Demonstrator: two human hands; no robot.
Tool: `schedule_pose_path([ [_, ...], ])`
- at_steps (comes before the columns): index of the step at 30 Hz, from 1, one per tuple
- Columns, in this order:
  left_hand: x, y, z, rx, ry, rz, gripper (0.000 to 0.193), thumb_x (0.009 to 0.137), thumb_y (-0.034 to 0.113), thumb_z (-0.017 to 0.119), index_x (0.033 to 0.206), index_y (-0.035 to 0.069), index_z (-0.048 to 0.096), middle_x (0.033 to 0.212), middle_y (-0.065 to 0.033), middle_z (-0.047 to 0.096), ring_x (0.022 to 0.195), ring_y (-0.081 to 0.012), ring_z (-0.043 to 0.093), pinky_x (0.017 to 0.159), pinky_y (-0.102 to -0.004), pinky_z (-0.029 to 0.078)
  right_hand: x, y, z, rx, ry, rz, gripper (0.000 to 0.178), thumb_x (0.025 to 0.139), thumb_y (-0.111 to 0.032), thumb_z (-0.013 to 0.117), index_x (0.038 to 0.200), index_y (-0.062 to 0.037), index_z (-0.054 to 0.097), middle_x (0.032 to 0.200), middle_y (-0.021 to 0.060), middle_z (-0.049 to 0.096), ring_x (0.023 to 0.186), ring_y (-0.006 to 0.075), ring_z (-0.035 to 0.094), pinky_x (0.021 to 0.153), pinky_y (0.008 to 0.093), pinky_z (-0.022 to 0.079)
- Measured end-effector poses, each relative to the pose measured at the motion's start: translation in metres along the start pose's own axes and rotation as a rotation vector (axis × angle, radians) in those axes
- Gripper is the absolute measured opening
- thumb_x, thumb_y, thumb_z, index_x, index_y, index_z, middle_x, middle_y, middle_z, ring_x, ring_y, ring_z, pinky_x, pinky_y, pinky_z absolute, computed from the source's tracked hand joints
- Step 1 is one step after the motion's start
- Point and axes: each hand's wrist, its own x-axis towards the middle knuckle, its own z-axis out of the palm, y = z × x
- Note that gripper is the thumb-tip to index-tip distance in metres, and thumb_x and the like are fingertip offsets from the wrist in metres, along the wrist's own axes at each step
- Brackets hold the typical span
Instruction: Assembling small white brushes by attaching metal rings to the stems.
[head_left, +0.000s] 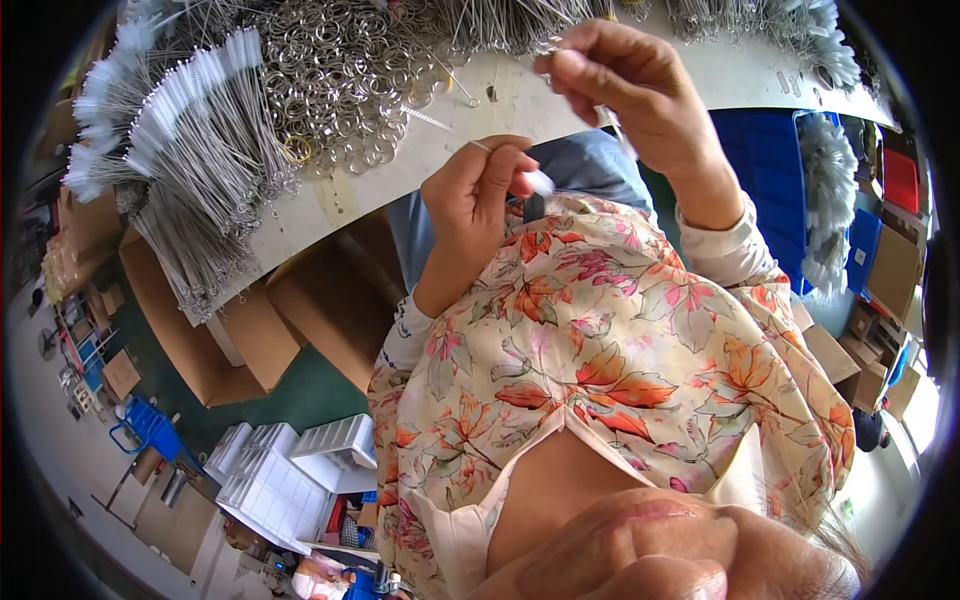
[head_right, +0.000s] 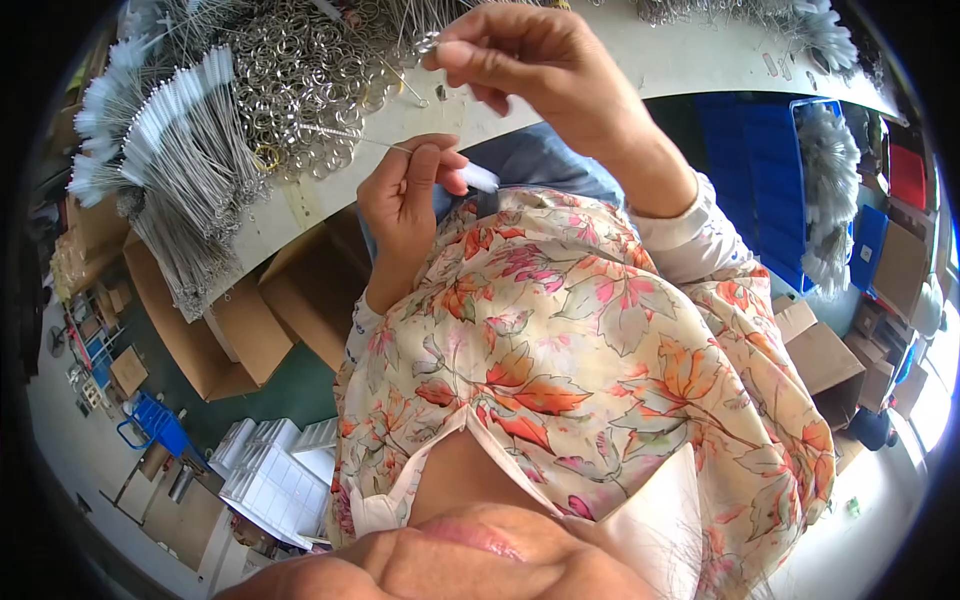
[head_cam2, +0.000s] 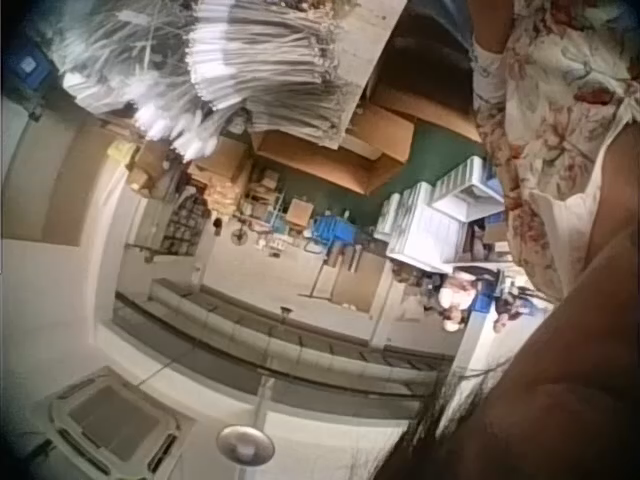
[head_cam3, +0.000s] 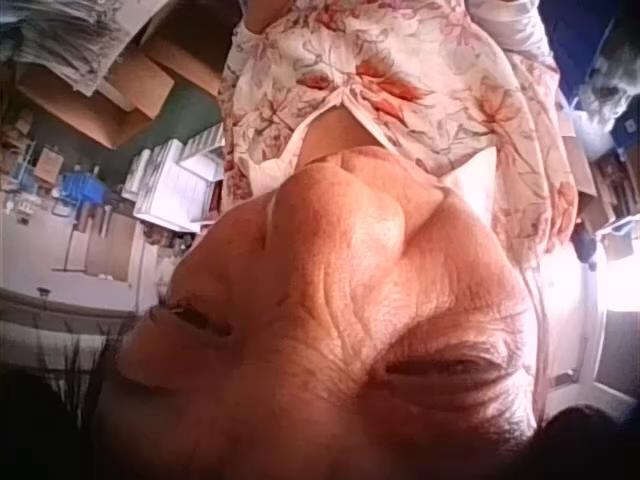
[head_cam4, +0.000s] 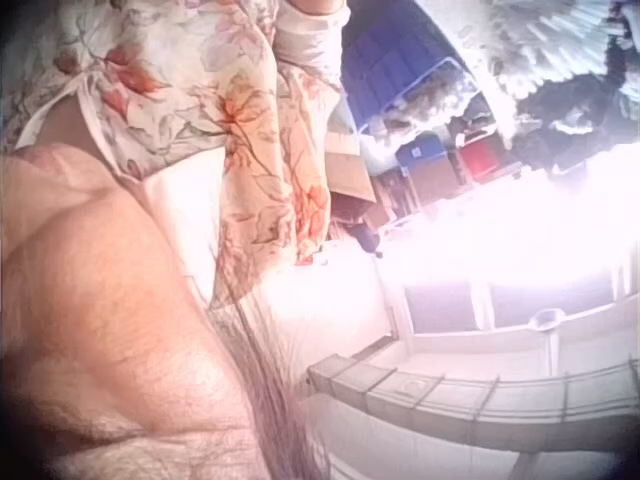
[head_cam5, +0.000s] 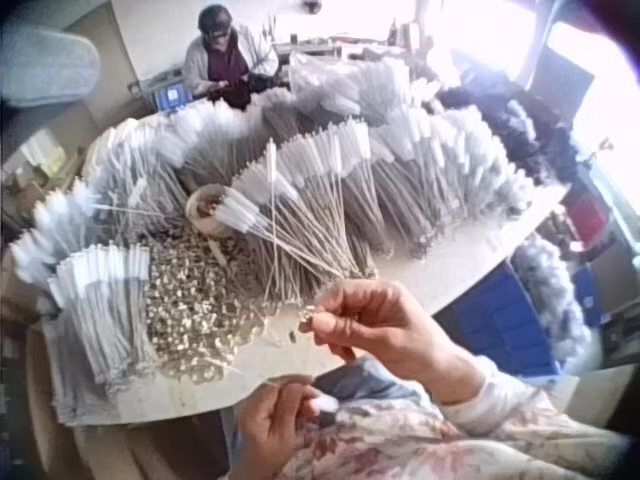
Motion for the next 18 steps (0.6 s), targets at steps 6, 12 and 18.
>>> schedule_pose_path([
  [6, 0.014, 0.017, 0.006, -0.276, -0.198, -0.124, 0.022, 0.093, 0.015, 0.052, 0.084, -0.003, 0.061, 0.071, -0.0062, 0.065, 0.055, -0.0086, 0.059, 0.05, -0.021, 0.048, 0.017, 0.006, 0.035, -0.014, 0.044, -0.008, 0.02, 0.086, -0.021, 0.064, 0.095, -0.0026, 0.065, 0.08, 0.003, 0.065, 0.073, 0.0076, 0.062, 0.067, 0.0226, 0.053],
  [12, 0.016, 0.012, -0.011, -0.149, -0.213, 0.01, 0.019, 0.092, 0.015, 0.055, 0.09, -0.003, 0.061, 0.075, -0.0061, 0.065, 0.058, -0.0117, 0.062, 0.052, -0.0212, 0.049, 0.024, -0.002, 0.043, 0.121, -0.146, 0.142, 0.019, 0.09, -0.022, 0.06, 0.09, -0.0031, 0.063, 0.07, -0.0015, 0.058, 0.054, 0.0017, 0.045, 0.048, 0.0174, 0.038],
  [18, 0.046, 0.041, -0.069, -0.005, 0.224, 0.389, 0.1, 0.069, 0.058, 0.069, 0.134, -0.004, 0.025, 0.132, -0.0201, 0.038, 0.11, -0.0232, 0.05, 0.088, -0.0374, 0.045, 0.026, -0.001, 0.042, -0.127, -0.262, 0.201, 0.012, 0.088, -0.015, 0.06, 0.089, -0.0044, 0.064, 0.07, -0.0011, 0.06, 0.056, 0.0028, 0.048, 0.049, 0.0191, 0.04],
])
